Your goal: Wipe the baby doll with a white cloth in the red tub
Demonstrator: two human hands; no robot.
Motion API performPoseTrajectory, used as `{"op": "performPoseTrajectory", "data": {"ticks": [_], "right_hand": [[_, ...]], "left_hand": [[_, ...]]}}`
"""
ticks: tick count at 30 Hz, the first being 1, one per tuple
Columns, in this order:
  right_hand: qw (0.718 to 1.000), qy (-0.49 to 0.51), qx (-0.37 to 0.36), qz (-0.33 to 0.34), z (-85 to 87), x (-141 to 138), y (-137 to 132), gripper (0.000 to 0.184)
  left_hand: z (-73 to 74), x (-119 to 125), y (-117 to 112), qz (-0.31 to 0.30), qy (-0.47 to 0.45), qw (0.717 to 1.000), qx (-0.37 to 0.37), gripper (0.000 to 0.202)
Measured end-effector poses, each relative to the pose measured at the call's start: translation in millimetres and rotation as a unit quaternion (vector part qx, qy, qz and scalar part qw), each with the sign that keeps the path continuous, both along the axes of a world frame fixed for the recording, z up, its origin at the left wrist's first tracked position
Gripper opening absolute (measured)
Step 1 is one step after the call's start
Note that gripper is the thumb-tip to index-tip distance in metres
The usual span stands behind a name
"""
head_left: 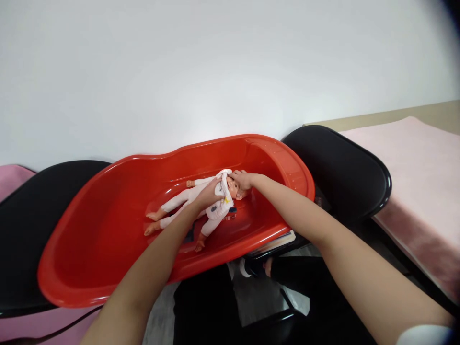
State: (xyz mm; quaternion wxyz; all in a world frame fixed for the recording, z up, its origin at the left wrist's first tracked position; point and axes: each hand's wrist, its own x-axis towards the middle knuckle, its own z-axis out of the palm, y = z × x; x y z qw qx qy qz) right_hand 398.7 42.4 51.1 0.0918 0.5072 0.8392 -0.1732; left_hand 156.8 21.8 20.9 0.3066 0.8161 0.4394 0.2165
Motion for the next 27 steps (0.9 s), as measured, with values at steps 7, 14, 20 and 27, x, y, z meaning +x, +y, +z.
{"op": "performPoseTrajectory", "data": {"ticks": [7,14,20,27], "right_hand": [[0.999,-0.014,0.014,0.046,1.9,-2.6,-2.0,0.125],[0.999,-0.011,0.011,0.039,-1.0,-1.8,0.1,0.122],[1.0,0.001,0.001,0.018,-2.1,4.2,1.5,0.118],[0.998,-0.031,0.011,0.055,-2.6,-2.4,3.2,0.127]], "left_hand": [[-19.4,18.7,-13.4,-0.009,0.135,0.985,0.112,0.108],[-12.4,17.4,-15.0,-0.005,0.184,0.974,0.136,0.046],[-12.1,10.5,-5.4,-0.049,0.184,0.973,0.133,0.031],[-15.5,17.9,-13.6,-0.013,0.169,0.978,0.125,0.106]]}}
